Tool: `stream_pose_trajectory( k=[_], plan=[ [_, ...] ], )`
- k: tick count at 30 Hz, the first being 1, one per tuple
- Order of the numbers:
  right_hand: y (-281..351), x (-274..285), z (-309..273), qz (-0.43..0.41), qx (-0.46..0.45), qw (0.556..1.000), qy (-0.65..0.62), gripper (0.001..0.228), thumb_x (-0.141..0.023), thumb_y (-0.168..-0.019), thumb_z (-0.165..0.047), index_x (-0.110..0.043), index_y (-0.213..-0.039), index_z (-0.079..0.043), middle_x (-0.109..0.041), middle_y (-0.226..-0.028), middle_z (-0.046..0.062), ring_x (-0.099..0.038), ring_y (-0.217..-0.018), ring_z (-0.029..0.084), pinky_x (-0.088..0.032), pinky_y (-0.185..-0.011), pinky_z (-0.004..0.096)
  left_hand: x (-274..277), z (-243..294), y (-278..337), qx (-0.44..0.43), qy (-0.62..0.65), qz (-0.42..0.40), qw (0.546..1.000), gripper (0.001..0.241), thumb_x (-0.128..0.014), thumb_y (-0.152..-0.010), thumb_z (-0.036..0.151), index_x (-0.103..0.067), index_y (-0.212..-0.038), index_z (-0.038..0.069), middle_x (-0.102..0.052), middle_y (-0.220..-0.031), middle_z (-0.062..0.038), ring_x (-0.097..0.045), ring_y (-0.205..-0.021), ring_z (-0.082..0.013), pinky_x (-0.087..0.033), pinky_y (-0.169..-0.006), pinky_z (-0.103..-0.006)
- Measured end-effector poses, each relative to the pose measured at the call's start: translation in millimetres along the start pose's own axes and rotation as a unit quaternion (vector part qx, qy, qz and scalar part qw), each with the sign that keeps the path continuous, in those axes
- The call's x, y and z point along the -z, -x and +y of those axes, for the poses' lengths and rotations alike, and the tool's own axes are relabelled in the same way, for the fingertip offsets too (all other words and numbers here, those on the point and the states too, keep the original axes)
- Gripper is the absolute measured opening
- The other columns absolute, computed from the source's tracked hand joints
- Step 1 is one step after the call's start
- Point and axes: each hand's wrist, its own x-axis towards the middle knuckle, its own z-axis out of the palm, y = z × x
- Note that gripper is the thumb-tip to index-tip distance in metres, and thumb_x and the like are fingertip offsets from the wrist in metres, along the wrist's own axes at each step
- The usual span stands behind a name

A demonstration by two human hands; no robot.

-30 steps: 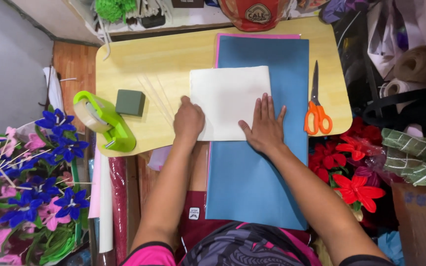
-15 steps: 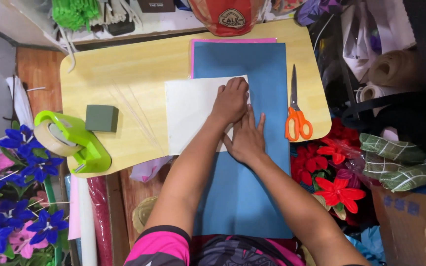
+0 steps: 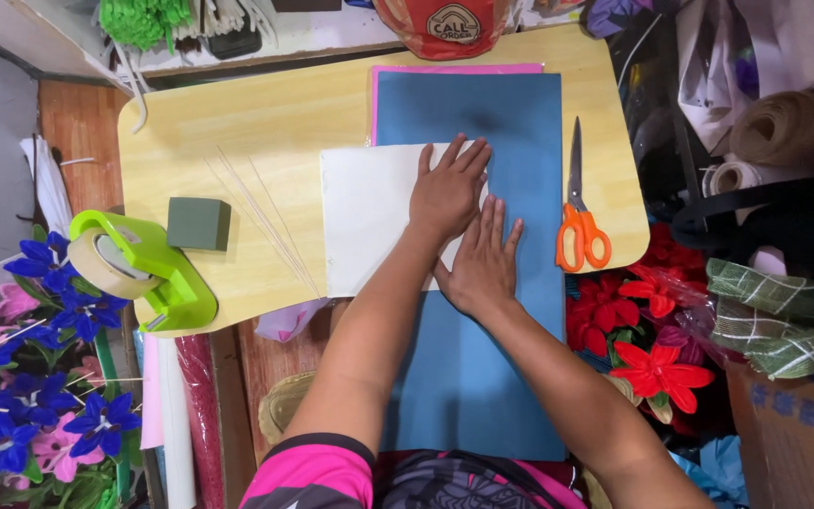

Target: The person unrolls a white paper roll on a table, smooths it out, and uses orange scissors to cut a rectangular piece. They then fold the cut paper and trim the edges to create a smaller, neat rectangle.

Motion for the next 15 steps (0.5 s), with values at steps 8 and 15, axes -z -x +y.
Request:
stream_pose_trajectory(
  k=[8, 15],
  plan=[
    [4.4, 12.4, -5.8, -0.012, -0.01, 1.0, -0.018, 0.102, -0.041, -0.094, -0.064, -0.011, -0.16, 0.008, 0.001, -0.17, 0.027, 0.008, -0.158, 0.04, 0.014, -0.122, 0.064, -0.1, -6.2, 4.6, -0.021, 0.058, -0.022, 0.998, 0.052, -0.031, -0.111, 0.03, -0.032, -0.163, 0.024, -0.027, -0.17, 0.002, -0.016, -0.159, -0.0246, -0.009, -0.127, -0.0589],
    [2.8, 14.0, 3.4, -0.037, 0.009, 0.999, -0.018, 0.104, -0.058, -0.087, -0.053, -0.015, -0.161, 0.006, -0.001, -0.17, 0.028, 0.004, -0.159, 0.039, 0.004, -0.126, 0.061, -10.4, -10.4, 39.8, -0.022, 0.104, -0.017, 0.994, 0.055, -0.028, -0.109, 0.033, -0.036, -0.16, 0.014, -0.034, -0.167, -0.006, -0.024, -0.157, -0.0266, -0.015, -0.129, -0.0503]
  ],
)
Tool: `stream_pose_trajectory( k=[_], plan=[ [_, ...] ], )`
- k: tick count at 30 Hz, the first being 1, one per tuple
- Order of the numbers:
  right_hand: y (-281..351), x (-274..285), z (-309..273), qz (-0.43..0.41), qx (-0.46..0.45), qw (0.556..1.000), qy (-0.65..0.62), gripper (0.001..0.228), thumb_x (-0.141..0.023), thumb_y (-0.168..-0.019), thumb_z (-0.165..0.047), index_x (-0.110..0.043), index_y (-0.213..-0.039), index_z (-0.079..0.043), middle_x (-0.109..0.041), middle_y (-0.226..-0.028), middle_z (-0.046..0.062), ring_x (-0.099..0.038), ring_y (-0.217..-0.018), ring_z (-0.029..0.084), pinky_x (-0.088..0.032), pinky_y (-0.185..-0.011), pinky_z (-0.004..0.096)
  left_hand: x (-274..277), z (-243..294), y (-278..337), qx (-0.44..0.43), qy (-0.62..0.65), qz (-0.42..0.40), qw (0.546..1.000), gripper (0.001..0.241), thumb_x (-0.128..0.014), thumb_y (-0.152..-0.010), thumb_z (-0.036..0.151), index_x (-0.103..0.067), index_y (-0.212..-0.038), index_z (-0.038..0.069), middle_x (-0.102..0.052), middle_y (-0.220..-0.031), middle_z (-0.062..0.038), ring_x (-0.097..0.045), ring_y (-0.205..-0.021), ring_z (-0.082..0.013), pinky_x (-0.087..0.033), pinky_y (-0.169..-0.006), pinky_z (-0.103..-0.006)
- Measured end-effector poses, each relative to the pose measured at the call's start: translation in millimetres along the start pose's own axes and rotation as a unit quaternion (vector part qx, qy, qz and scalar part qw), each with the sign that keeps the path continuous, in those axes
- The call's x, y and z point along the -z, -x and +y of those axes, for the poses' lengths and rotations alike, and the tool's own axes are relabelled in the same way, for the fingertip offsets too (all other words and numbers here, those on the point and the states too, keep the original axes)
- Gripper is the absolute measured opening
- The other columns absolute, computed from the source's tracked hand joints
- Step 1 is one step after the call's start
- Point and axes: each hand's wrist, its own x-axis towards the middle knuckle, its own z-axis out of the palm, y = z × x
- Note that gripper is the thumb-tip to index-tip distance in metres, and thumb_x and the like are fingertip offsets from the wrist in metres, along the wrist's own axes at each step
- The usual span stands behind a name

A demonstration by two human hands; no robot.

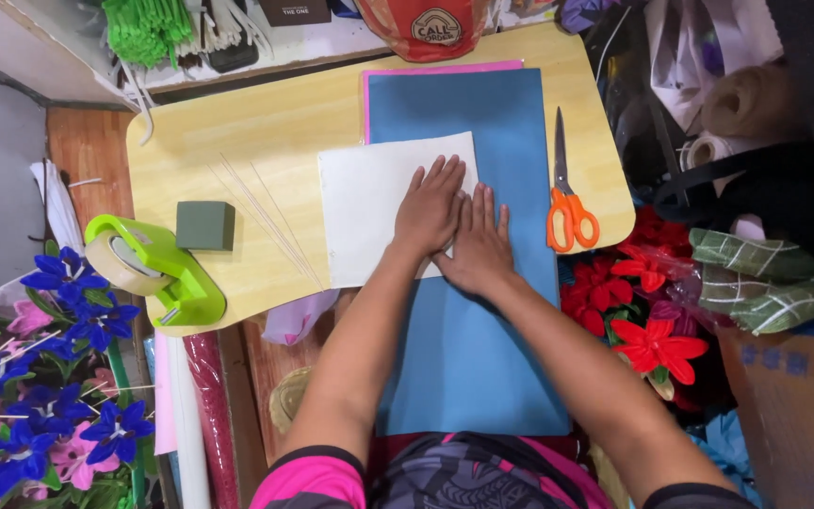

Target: The person unrolls a white paper roll on a table, smooths it out, and uses orange scissors to cut a rectangular piece. They then fold the cut paper and trim the edges to create a smaller, neat rectangle.

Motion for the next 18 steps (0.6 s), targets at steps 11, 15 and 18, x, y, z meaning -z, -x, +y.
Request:
stream_pose_trajectory(
  k=[11, 15, 18],
  plan=[
    [8.4, 33.8, 163.4, 0.012, -0.121, 0.992, -0.031, 0.074, -0.055, -0.096, -0.043, -0.039, -0.159, -0.008, -0.037, -0.158, 0.017, -0.037, -0.143, 0.045, -0.039, -0.109, 0.06, -8.7, -17.7, -12.0, 0.014, 0.152, 0.018, 0.988, 0.058, -0.034, -0.111, 0.038, -0.029, -0.164, 0.014, -0.024, -0.171, -0.007, -0.019, -0.159, -0.0249, -0.01, -0.13, -0.0464],
    [15.8, 41.1, 171.7, 0.008, -0.09, 0.996, -0.021, 0.083, -0.069, -0.089, -0.029, -0.036, -0.16, 0.0, -0.041, -0.153, 0.023, -0.041, -0.139, 0.051, -0.04, -0.112, 0.055, -26.8, -36.6, -27.4, 0.035, 0.207, 0.013, 0.978, 0.058, -0.04, -0.11, 0.04, -0.031, -0.163, 0.019, -0.025, -0.17, -0.004, -0.016, -0.159, -0.0229, -0.008, -0.131, -0.0425],
    [15.3, 29.4, 185.0, 0.0, -0.139, 0.99, -0.009, 0.111, -0.082, -0.072, -0.039, -0.031, -0.16, 0.005, -0.048, -0.139, 0.035, -0.046, -0.132, 0.06, -0.045, -0.104, 0.063, -39.9, -44.2, -37.8, 0.038, 0.206, 0.007, 0.978, 0.058, -0.044, -0.109, 0.039, -0.033, -0.163, 0.019, -0.025, -0.17, -0.004, -0.017, -0.159, -0.0232, -0.009, -0.13, -0.0431]
  ],
)
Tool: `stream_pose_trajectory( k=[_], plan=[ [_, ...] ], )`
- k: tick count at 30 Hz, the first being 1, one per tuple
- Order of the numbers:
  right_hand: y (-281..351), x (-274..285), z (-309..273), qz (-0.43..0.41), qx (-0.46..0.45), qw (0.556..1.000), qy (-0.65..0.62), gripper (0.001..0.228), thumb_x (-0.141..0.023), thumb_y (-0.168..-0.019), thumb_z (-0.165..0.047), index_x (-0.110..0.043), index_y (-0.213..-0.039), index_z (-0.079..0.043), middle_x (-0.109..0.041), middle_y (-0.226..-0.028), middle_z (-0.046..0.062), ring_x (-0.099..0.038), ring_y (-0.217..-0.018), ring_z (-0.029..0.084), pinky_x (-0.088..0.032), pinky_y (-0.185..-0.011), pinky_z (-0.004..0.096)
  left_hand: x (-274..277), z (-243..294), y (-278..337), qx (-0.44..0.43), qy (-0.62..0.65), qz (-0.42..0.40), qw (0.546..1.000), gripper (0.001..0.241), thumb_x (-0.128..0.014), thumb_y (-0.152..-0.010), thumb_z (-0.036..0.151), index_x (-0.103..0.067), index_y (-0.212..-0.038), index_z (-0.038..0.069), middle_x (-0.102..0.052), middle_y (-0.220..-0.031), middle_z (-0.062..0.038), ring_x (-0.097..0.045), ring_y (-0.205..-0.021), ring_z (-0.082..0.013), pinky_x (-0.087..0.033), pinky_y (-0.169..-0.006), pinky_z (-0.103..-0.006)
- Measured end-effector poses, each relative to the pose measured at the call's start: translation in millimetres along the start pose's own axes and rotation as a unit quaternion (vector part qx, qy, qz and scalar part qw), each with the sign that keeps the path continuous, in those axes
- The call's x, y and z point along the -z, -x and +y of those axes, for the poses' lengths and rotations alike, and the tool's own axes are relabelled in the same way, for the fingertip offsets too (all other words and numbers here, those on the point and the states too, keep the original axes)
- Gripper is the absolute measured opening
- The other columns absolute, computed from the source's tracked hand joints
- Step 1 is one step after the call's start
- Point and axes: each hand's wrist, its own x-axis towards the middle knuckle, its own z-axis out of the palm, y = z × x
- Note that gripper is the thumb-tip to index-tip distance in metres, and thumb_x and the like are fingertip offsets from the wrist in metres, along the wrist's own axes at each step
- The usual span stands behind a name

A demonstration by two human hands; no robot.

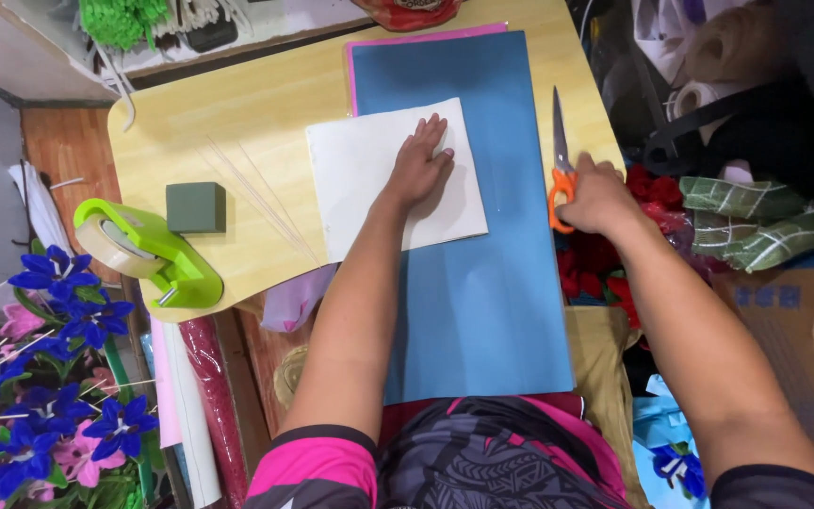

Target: The person unrolls a white paper roll on a table, smooths it out, and uses orange scissors to cut a rectangular piece. They then fold the cut paper and trim the edges to create a smaller, neat rectangle.

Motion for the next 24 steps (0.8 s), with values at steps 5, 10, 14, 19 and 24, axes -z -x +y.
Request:
stream_pose_trajectory(
  k=[5, 10, 14, 19, 24],
  plan=[
    [83.8, 7.1, -25.2, 0.026, -0.021, 0.993, -0.116, 0.06, -0.071, -0.08, -0.028, -0.054, -0.126, 0.006, -0.062, -0.118, 0.034, -0.06, -0.116, 0.057, -0.05, -0.094, 0.062, 11.2, 8.3, 1.5, 0.018, 0.014, -0.022, 0.999, 0.056, -0.045, -0.109, 0.036, -0.036, -0.161, 0.019, -0.025, -0.17, -0.004, -0.016, -0.158, -0.0211, -0.007, -0.13, -0.0394],
    [187.5, -25.9, -54.7, 0.045, 0.007, 0.988, -0.146, 0.048, -0.074, -0.077, -0.039, -0.054, -0.102, -0.003, -0.071, -0.085, 0.03, -0.071, -0.095, 0.05, -0.053, -0.079, 0.059, 11.6, 7.0, 0.9, 0.025, 0.011, -0.023, 0.999, 0.055, -0.048, -0.108, 0.032, -0.038, -0.16, 0.019, -0.026, -0.169, -0.003, -0.018, -0.158, -0.0209, -0.008, -0.13, -0.0387],
    [224.3, -39.1, -72.0, -0.093, -0.021, 0.995, -0.004, 0.061, -0.067, -0.077, -0.064, -0.056, -0.105, -0.011, -0.078, -0.097, 0.022, -0.074, -0.102, 0.044, -0.056, -0.09, 0.055, 14.6, 18.2, 11.2, 0.023, -0.014, -0.022, 0.999, 0.055, -0.051, -0.107, 0.03, -0.04, -0.159, 0.016, -0.027, -0.168, -0.006, -0.018, -0.157, -0.0229, -0.009, -0.13, -0.0397],
    [222.0, -40.3, -78.7, -0.131, -0.038, 0.991, 0.002, 0.063, -0.063, -0.08, -0.067, -0.055, -0.106, -0.011, -0.076, -0.101, 0.022, -0.072, -0.104, 0.047, -0.054, -0.091, 0.056, 16.8, 21.4, 9.6, 0.023, -0.024, -0.017, 0.999, 0.056, -0.051, -0.106, 0.031, -0.041, -0.159, 0.015, -0.028, -0.168, -0.006, -0.018, -0.157, -0.0235, -0.009, -0.13, -0.0398],
    [219.8, -36.2, -80.8, -0.144, -0.013, 0.989, 0.011, 0.065, -0.062, -0.082, -0.068, -0.059, -0.108, -0.008, -0.076, -0.101, 0.024, -0.072, -0.102, 0.05, -0.054, -0.087, 0.057, 19.1, 24.3, 13.0, 0.027, -0.018, -0.016, 0.999, 0.058, -0.053, -0.105, 0.033, -0.039, -0.159, 0.016, -0.028, -0.168, -0.006, -0.018, -0.157, -0.0223, -0.01, -0.13, -0.0389]
  ],
)
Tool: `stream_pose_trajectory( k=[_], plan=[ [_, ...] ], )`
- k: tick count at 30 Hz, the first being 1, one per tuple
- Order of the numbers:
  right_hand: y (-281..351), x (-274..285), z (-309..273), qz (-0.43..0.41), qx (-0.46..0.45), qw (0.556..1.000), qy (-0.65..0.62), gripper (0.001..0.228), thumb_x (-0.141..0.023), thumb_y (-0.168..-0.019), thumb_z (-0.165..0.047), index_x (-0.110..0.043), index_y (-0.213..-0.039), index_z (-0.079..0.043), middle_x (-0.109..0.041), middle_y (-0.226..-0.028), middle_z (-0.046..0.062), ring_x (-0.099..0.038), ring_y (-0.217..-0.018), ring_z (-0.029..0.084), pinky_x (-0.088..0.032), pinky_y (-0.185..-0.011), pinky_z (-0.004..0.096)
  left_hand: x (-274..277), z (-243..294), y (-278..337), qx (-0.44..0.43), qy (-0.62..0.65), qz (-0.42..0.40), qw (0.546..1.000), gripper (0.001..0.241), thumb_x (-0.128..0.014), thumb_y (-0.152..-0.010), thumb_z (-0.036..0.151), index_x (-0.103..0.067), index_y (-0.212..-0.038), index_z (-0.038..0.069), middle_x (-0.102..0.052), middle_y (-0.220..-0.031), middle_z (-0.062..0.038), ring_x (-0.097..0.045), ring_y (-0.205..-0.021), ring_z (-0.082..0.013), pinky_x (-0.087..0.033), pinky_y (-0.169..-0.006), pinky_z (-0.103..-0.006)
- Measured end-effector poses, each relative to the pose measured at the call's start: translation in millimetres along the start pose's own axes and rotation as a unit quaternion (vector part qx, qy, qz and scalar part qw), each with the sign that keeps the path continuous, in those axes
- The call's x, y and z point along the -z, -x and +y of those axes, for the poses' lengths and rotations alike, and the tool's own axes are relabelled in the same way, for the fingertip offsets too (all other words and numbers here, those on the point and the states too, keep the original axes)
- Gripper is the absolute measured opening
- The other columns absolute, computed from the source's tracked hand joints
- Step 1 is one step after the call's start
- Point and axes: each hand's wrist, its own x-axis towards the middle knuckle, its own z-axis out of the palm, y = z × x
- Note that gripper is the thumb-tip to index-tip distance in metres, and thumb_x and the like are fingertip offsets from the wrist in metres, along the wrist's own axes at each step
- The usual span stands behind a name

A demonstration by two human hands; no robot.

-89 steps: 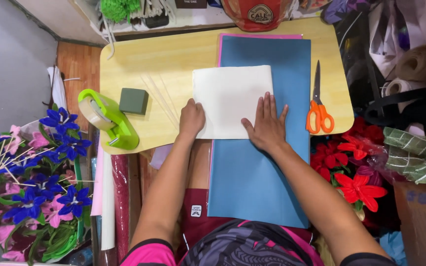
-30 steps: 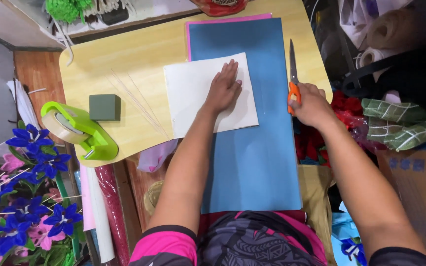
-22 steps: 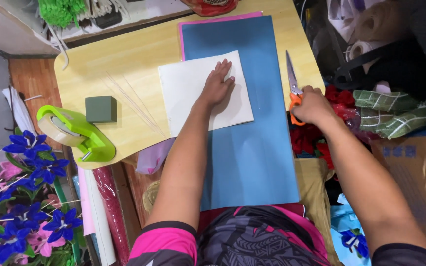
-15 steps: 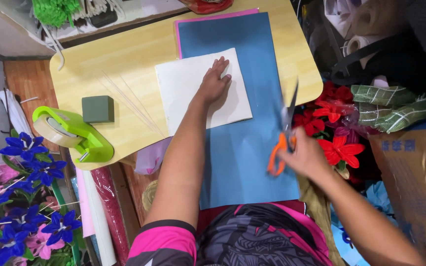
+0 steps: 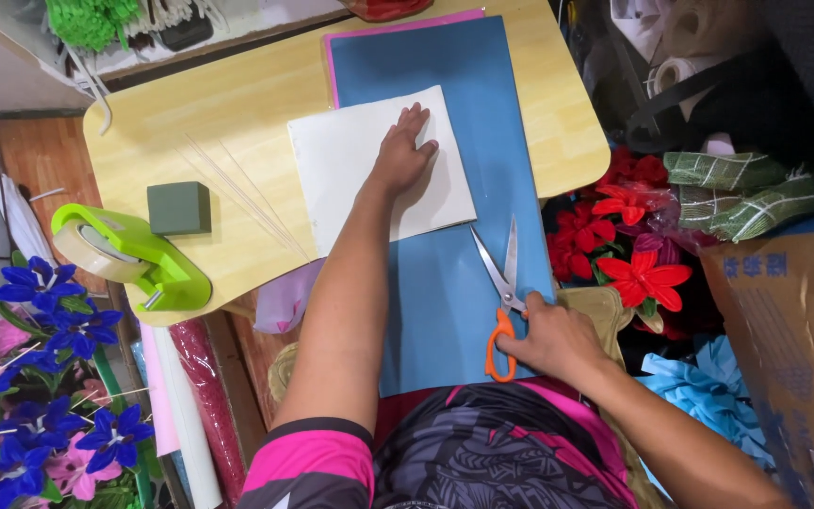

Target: The person unrolls a white paper roll on a table, smooths it out, and uses orange scissors to cut a rectangular piece. They then fold the cut paper and trim the edges to create a smaller, neat rectangle.

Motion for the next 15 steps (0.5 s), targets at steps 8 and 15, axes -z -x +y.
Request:
stream_pose_trajectory(
  k=[8, 15],
  plan=[
    [-4.3, 15.5, -10.0, -0.008, -0.005, 1.0, -0.011, 0.064, -0.062, -0.082, -0.065, -0.06, -0.108, -0.006, -0.075, -0.104, 0.027, -0.07, -0.107, 0.051, -0.054, -0.09, 0.057, 0.1, -1.1, -0.6, 0.001, 0.004, 0.006, 1.0, 0.058, -0.054, -0.105, 0.034, -0.041, -0.158, 0.016, -0.03, -0.167, -0.007, -0.02, -0.157, -0.022, -0.011, -0.13, -0.0387],
    [-14.3, 25.4, -17.7, 0.013, 0.007, 0.999, -0.038, 0.066, -0.062, -0.082, -0.064, -0.06, -0.109, -0.003, -0.074, -0.102, 0.029, -0.07, -0.106, 0.051, -0.055, -0.088, 0.057, -3.1, -3.5, -4.7, -0.003, 0.001, 0.007, 1.0, 0.057, -0.053, -0.106, 0.034, -0.04, -0.159, 0.016, -0.03, -0.167, -0.007, -0.021, -0.157, -0.0228, -0.011, -0.131, -0.0398]
  ],
)
